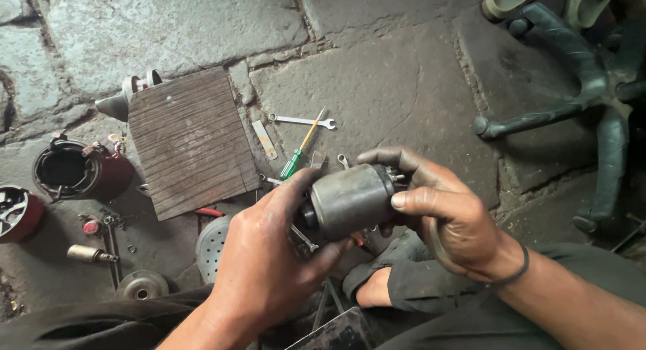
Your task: The person sits on the floor and assembles a cylindrical mechanical component, likely a starter motor. They insert a small metal piece into the housing, then use a hammer to tap it into place. The person repeatedly rotates the component and continues hammering to secure the internal parts.
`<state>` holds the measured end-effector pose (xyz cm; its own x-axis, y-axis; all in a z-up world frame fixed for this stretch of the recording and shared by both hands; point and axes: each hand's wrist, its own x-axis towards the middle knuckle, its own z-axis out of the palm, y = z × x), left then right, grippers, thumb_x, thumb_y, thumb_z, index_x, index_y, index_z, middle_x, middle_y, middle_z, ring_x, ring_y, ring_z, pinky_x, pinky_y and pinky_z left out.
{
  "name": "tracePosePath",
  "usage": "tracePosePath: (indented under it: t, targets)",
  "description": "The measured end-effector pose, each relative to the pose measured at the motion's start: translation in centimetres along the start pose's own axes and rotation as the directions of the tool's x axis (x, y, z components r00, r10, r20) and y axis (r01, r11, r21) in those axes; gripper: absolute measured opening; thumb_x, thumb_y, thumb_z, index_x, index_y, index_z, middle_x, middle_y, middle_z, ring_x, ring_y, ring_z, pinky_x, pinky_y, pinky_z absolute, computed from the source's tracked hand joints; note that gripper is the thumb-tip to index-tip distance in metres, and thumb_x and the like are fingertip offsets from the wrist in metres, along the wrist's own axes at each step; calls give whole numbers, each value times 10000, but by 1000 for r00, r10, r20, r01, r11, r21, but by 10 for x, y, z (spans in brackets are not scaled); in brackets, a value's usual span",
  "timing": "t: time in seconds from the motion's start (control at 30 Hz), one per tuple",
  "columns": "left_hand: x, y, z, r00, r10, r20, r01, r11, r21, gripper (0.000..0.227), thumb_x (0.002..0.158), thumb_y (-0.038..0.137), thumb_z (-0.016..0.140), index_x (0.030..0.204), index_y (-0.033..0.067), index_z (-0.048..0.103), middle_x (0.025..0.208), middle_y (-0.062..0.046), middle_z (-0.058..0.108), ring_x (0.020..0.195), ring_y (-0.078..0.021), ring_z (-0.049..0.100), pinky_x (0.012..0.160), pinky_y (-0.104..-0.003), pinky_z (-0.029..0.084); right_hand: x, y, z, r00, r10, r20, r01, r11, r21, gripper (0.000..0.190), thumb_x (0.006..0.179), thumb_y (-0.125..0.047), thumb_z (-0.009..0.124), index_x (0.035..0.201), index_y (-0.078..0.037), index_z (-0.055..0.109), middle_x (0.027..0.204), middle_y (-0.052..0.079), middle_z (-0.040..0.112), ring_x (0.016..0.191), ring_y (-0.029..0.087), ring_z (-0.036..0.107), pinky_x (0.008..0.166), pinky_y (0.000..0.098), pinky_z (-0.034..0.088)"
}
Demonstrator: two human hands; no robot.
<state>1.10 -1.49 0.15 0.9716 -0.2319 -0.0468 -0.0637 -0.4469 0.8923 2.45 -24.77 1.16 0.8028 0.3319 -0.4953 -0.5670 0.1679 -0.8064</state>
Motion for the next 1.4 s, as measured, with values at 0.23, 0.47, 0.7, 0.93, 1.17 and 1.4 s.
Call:
tracePosePath:
  t: [0.23, 0.47, 0.7, 0.93, 1.17, 1.4]
  targets:
    - [-3, -5, 5, 996, -79, 36, 82, 992, -96, 766, 605, 82, 846, 1314, 71, 555, 1130, -185, 727, 1062, -361, 721, 855, -395, 568, -7, -3, 8, 990, -118, 83, 137, 952, -275, 564, 867, -104, 679, 1398, 17, 532, 1167, 128, 660, 1041, 187, 655, 877, 343, 554]
    - [-5, -8, 6, 999, -43, 23, 44, 998, -38, 783, 586, -25, 761, 1335, 91, 565, 1221, -193, 665, 1118, -408, 648, 887, -431, 536, -13, 3, 19, 982, -129, 135, 163, 946, -280, 534, 880, -7, 721, 1373, 10, 515, 1171, 118, 659, 1086, 159, 662, 922, 338, 578]
    - [-4, -8, 5, 998, -57, 41, 59, 997, -54, 791, 568, -37, 749, 1328, 85, 562, 1244, -181, 659, 1150, -398, 638, 914, -419, 530, -15, 0, 23, 961, -211, 180, 265, 892, -367, 521, 883, -37, 755, 1355, 15, 541, 1189, 85, 599, 1118, 157, 660, 964, 337, 582]
    - [-3, -8, 6, 999, -20, 30, 22, 998, -63, 861, 521, 51, 855, 1321, 55, 539, 1247, -186, 648, 1152, -395, 635, 926, -418, 519, -16, 1, 22, 947, -265, 181, 321, 813, -485, 458, 894, -87, 772, 1308, 15, 604, 1160, 68, 546, 1047, 129, 631, 895, 308, 586]
    - [0, -7, 2, 992, -42, 119, 63, 981, -184, 779, 525, 132, 905, 1238, 57, 600, 1160, -147, 706, 1082, -291, 711, 907, -370, 550, -20, -3, 23, 941, -255, 221, 325, 863, -387, 476, 938, -115, 736, 1346, 37, 543, 1159, 80, 557, 1076, 134, 651, 912, 309, 584]
    - [-1, -5, 0, 951, -153, 269, 237, 919, -314, 676, 590, 167, 898, 1200, 70, 625, 1004, -73, 787, 929, -152, 763, 845, -298, 602, -21, -7, 21, 940, -224, 258, 305, 891, -337, 576, 900, -154, 749, 1388, 42, 513, 1200, 94, 568, 1080, 159, 640, 938, 330, 553]
